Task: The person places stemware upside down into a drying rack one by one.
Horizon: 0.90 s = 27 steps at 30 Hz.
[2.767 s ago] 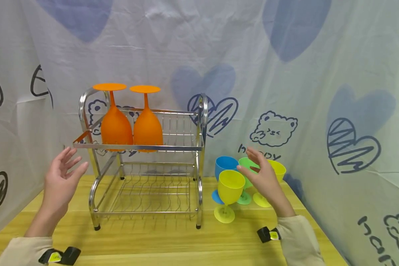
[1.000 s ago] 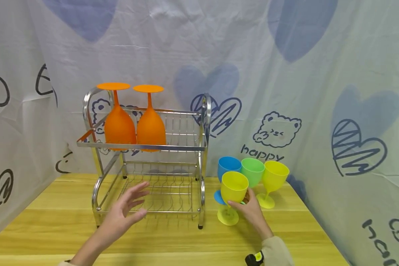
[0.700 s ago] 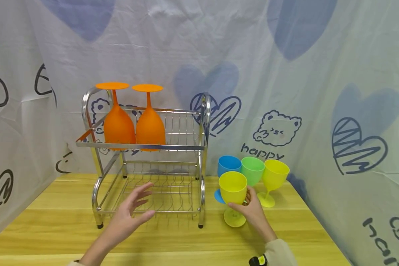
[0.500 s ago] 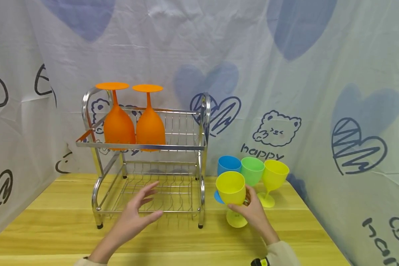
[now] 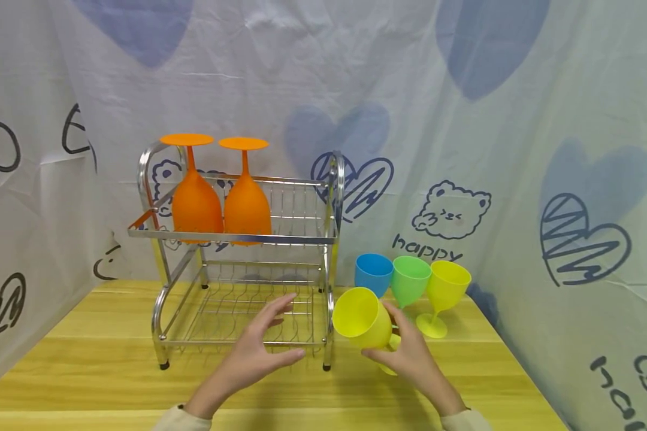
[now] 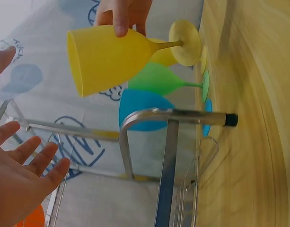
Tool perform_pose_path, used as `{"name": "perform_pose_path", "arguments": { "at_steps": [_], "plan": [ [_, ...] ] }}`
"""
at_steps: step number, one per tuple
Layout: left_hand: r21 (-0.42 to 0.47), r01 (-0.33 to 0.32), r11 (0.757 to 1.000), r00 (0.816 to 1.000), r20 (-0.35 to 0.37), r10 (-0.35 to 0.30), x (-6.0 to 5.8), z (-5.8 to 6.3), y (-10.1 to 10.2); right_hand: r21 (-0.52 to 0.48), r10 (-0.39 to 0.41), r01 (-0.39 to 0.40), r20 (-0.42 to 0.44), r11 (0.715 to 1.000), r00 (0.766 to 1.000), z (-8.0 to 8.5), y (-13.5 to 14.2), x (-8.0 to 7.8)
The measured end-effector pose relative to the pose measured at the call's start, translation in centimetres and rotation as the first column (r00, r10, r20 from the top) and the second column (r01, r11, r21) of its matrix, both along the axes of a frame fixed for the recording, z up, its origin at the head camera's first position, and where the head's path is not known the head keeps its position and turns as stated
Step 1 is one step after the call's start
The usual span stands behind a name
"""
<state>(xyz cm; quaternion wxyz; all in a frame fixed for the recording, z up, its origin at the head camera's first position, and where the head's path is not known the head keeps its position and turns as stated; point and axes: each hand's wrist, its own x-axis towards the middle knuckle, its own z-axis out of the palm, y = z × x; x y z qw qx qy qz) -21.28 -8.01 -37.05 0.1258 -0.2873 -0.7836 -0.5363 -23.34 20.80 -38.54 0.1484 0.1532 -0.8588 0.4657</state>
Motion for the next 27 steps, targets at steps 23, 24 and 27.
{"name": "perform_pose_path", "arguments": {
  "at_steps": [23, 24, 27],
  "plan": [
    [-0.126, 0.097, 0.987, 0.981, -0.155, -0.116, -0.6, -1.2, 4.9, 0.430, 0.206, 0.017, -0.466, 0.903, 0.860, -0.1, -1.1, 2.8],
    [-0.124, 0.093, 0.988, 0.980, -0.161, -0.112, -0.6, -1.2, 4.9, 0.433, 0.207, 0.019, -0.467, 0.901, 0.860, -0.1, -1.2, 2.9],
    [-0.119, 0.090, 0.989, 0.978, -0.175, -0.110, -0.7, -1.3, 4.9, 0.442, 0.207, 0.020, -0.458, 0.897, 0.865, -0.1, -1.2, 2.9]
  ]
}}
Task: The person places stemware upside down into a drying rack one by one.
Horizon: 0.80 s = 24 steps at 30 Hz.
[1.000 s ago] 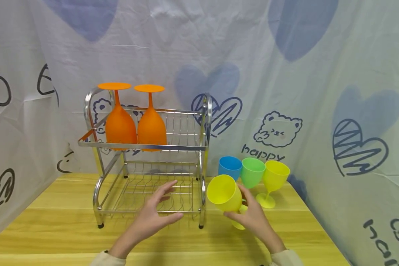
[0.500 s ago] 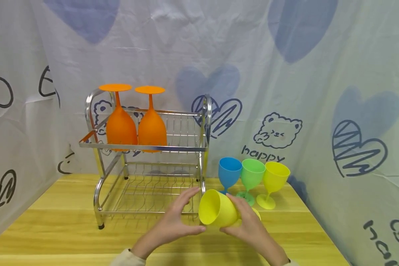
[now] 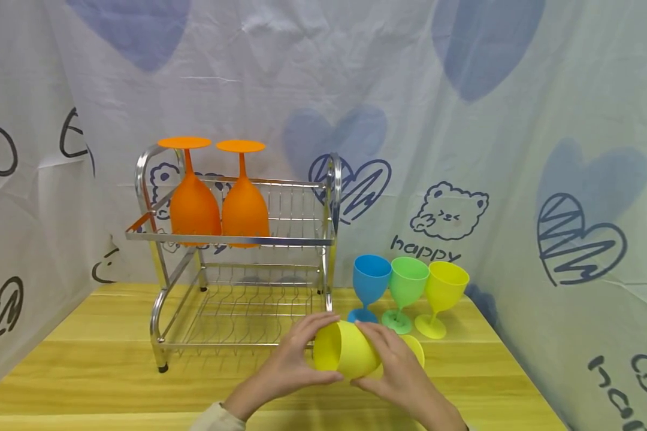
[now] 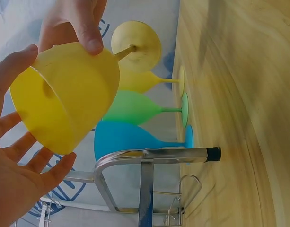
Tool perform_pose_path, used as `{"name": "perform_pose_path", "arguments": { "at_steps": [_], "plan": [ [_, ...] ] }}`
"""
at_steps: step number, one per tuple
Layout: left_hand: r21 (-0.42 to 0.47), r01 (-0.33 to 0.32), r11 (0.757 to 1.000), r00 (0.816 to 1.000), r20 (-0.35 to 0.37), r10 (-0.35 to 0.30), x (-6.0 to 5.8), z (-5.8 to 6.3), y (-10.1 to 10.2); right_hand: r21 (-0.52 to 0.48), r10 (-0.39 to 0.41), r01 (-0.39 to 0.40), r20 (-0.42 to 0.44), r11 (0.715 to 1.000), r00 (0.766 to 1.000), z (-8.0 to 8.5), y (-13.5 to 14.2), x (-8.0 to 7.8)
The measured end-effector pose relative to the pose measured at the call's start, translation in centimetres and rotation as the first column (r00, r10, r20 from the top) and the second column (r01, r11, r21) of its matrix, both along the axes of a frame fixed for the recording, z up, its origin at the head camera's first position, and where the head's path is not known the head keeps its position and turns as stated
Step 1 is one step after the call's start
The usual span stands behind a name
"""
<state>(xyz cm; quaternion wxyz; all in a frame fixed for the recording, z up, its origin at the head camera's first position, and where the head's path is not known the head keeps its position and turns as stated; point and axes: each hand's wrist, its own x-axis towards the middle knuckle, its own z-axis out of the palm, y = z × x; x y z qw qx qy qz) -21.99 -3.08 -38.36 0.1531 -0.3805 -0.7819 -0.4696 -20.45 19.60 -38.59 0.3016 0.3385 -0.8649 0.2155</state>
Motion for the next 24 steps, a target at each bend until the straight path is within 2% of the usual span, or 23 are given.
{"name": "perform_pose_path", "arguments": {
  "at_steps": [3, 10, 14, 17, 19, 22, 24],
  "plan": [
    [0.009, 0.012, 1.000, 1.000, 0.008, -0.012, 0.0, -0.1, -0.1, 0.013, -0.008, 0.008, 0.002, 1.000, 1.000, 0.0, -0.1, 0.0],
    [0.045, 0.036, 0.998, 0.998, 0.041, -0.038, 0.0, -0.1, -0.2, 0.062, -0.036, 0.040, -0.071, 0.997, 0.997, -0.1, -0.2, 0.0],
    [0.122, 0.046, 0.991, 0.996, 0.064, -0.054, -0.1, -0.2, -0.3, 0.076, -0.033, 0.042, -0.112, 0.996, 0.993, 0.3, -0.3, 0.3],
    [0.209, 0.039, 0.977, 0.990, 0.127, -0.067, -0.2, -0.4, -0.5, 0.066, -0.017, 0.027, -0.154, 0.997, 0.988, 0.6, -0.3, 0.6],
    [0.269, 0.014, 0.963, 0.980, 0.188, -0.067, -0.2, -0.4, -0.7, 0.027, 0.008, -0.003, -0.184, 1.000, 0.983, 0.9, -0.2, 0.8],
    [0.374, -0.030, 0.927, 0.949, 0.302, -0.092, -0.1, -0.2, -1.0, -0.080, 0.057, -0.076, -0.216, 0.994, 0.975, 1.0, -0.2, 1.1],
    [0.443, -0.058, 0.895, 0.924, 0.362, -0.119, -0.1, 0.1, -1.2, -0.166, 0.087, -0.125, -0.218, 0.978, 0.972, 1.0, -0.3, 1.3]
  ]
}}
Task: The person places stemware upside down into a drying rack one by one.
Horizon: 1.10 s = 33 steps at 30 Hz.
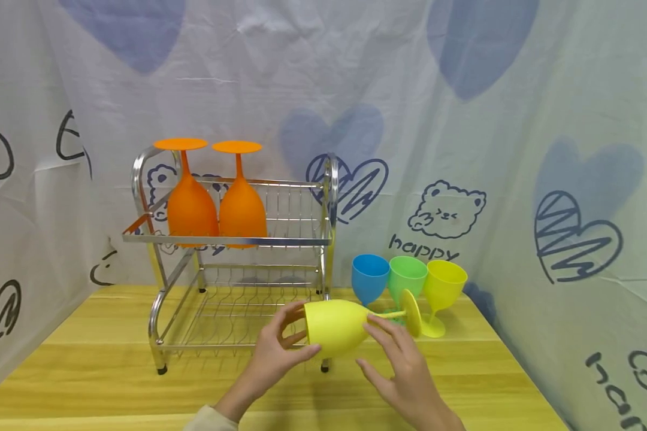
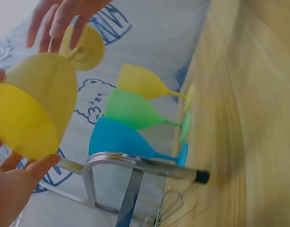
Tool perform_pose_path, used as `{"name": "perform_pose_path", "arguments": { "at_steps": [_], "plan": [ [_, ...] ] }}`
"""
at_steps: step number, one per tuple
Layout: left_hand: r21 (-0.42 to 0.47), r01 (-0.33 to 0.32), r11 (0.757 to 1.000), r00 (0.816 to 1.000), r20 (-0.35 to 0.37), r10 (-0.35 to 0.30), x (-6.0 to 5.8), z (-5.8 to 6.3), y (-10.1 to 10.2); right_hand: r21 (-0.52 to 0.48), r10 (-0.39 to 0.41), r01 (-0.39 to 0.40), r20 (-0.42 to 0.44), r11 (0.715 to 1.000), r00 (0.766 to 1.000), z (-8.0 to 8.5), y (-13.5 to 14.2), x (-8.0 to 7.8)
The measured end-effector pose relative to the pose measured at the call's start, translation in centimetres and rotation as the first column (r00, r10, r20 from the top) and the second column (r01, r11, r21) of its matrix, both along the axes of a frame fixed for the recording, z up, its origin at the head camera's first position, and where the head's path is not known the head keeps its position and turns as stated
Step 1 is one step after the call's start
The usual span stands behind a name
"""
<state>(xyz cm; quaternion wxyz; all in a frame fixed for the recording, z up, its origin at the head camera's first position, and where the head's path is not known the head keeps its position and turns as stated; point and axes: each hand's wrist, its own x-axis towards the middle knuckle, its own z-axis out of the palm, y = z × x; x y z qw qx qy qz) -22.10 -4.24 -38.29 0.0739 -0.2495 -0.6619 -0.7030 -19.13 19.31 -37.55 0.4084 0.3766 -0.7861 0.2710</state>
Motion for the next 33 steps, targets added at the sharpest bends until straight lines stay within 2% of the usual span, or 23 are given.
{"name": "perform_pose_path", "arguments": {
  "at_steps": [2, 5, 7, 8, 9, 10, 11, 13, 14, 15, 17, 20, 22, 23, 29, 33],
  "plan": [
    [0.072, 0.006, 0.997, 0.998, 0.059, -0.010, 0.1, 0.2, -0.2, -0.071, 0.030, -0.029, 0.016, 0.997, 0.999, 0.0, -0.1, 0.2],
    [0.165, 0.015, 0.986, 0.991, 0.125, -0.036, 0.2, 0.4, -0.4, -0.152, 0.014, -0.002, 0.076, 0.988, 0.997, 0.0, -0.4, 0.5],
    [0.216, 0.035, 0.976, 0.985, 0.156, -0.069, 0.3, 0.5, -0.5, -0.230, 0.017, 0.028, 0.191, 0.973, 0.981, 0.1, -0.6, 0.6],
    [0.242, 0.047, 0.969, 0.981, 0.170, -0.090, 0.4, 0.6, -0.5, -0.283, 0.036, 0.048, 0.283, 0.958, 0.958, 0.3, -0.8, 0.6],
    [0.265, 0.056, 0.963, 0.977, 0.183, -0.108, 0.4, 0.6, -0.5, -0.343, 0.070, 0.072, 0.384, 0.936, 0.921, 0.5, -0.9, 0.7],
    [0.286, 0.066, 0.956, 0.973, 0.193, -0.125, 0.5, 0.7, -0.4, -0.403, 0.120, 0.097, 0.480, 0.910, 0.869, 0.8, -1.1, 0.7],
    [0.306, 0.076, 0.949, 0.969, 0.202, -0.143, 0.6, 0.8, -0.4, -0.468, 0.187, 0.122, 0.560, 0.876, 0.807, 1.1, -1.3, 0.6],
    [0.341, 0.096, 0.935, 0.963, 0.207, -0.174, 0.7, 1.0, -0.3, -0.576, 0.328, 0.162, 0.650, 0.801, 0.686, 1.8, -1.6, 0.4],
    [0.353, 0.101, 0.930, 0.960, 0.210, -0.184, 0.7, 1.1, -0.2, -0.619, 0.396, 0.168, 0.663, 0.767, 0.636, 2.1, -1.8, 0.4],
    [0.367, 0.107, 0.924, 0.958, 0.212, -0.195, 0.8, 1.2, -0.1, -0.658, 0.458, 0.155, 0.655, 0.737, 0.600, 2.4, -1.9, 0.3],
    [0.387, 0.118, 0.915, 0.955, 0.209, -0.212, 0.9, 1.3, 0.0, -0.732, 0.574, 0.110, 0.610, 0.673, 0.547, 2.9, -2.3, 0.2],
    [0.406, 0.132, 0.904, 0.950, 0.207, -0.232, 1.1, 1.5, 0.3, -0.803, 0.683, 0.047, 0.534, 0.594, 0.498, 3.3, -2.9, 0.2],
    [0.410, 0.135, 0.902, 0.952, 0.200, -0.234, 1.1, 1.6, 0.5, -0.817, 0.702, 0.035, 0.516, 0.576, 0.491, 3.4, -3.3, 0.2],
    [0.410, 0.136, 0.902, 0.953, 0.194, -0.232, 1.2, 1.6, 0.5, -0.817, 0.702, 0.031, 0.513, 0.575, 0.495, 3.4, -3.4, 0.2],
    [0.417, 0.131, 0.900, 0.961, 0.170, -0.218, 1.2, 1.7, 0.4, -0.800, 0.666, 0.030, 0.518, 0.599, 0.537, 3.4, -4.0, -0.1],
    [0.422, 0.165, 0.891, 0.953, 0.164, -0.254, 1.2, 1.8, 0.2, -0.805, 0.657, 0.035, 0.507, 0.592, 0.558, 3.3, -4.2, -0.1]
  ]
}}
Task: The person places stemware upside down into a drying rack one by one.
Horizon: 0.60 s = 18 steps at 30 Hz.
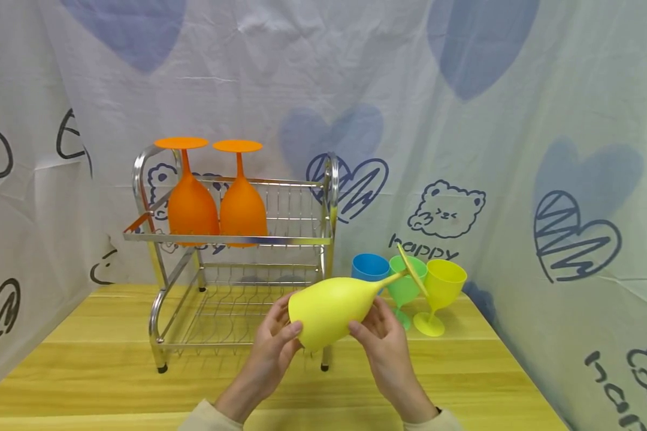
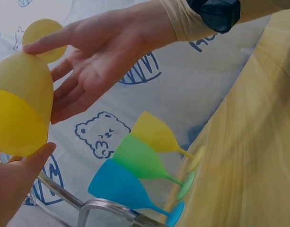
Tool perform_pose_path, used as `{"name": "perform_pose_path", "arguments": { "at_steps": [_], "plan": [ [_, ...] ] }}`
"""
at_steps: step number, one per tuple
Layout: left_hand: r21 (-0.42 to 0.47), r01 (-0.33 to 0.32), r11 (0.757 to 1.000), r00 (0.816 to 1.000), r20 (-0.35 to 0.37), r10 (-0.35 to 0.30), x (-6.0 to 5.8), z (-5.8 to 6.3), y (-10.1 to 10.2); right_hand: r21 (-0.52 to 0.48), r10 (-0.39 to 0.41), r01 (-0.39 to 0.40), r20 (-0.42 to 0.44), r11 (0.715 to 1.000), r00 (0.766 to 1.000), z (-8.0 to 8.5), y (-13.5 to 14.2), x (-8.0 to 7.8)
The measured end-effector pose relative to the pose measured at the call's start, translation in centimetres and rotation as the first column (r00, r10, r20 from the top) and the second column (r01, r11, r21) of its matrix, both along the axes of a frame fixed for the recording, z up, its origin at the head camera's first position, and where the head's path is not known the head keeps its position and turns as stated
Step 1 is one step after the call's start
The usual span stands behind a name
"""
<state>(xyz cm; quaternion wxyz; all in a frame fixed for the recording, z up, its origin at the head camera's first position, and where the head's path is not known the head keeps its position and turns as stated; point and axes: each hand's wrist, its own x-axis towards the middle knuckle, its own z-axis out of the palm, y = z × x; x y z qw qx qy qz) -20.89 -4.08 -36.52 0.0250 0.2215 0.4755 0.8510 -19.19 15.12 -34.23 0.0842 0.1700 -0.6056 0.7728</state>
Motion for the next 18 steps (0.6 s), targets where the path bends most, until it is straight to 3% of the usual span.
{"name": "perform_pose_path", "arguments": {
  "at_steps": [5, 8, 10, 13, 18],
  "plan": [
    [-0.088, 0.032, 0.996, 0.997, -0.060, -0.037, 0.0, 0.1, -0.7, -0.010, -0.043, 0.043, -0.015, 0.999, 0.999, 0.0, 0.1, 0.1],
    [-0.178, -0.041, 0.983, 0.986, -0.167, 0.011, 0.1, 0.5, -1.4, -0.010, -0.071, 0.070, -0.029, 0.997, 0.997, 0.0, 0.2, 0.1],
    [-0.223, -0.120, 0.967, 0.967, -0.247, 0.063, 0.2, 1.1, -2.0, -0.002, -0.083, 0.083, -0.046, 0.997, 0.996, 0.1, 0.4, 0.1],
    [-0.262, -0.242, 0.934, 0.918, -0.373, 0.133, 0.2, 2.2, -3.2, 0.019, -0.101, 0.102, -0.073, 0.995, 0.992, 0.2, 0.8, 0.1],
    [-0.281, -0.466, 0.839, 0.799, -0.541, 0.263, 0.5, 4.7, -5.6, 0.045, -0.123, 0.128, -0.112, 0.991, 0.986, 0.8, 1.4, 0.0]
  ]
}}
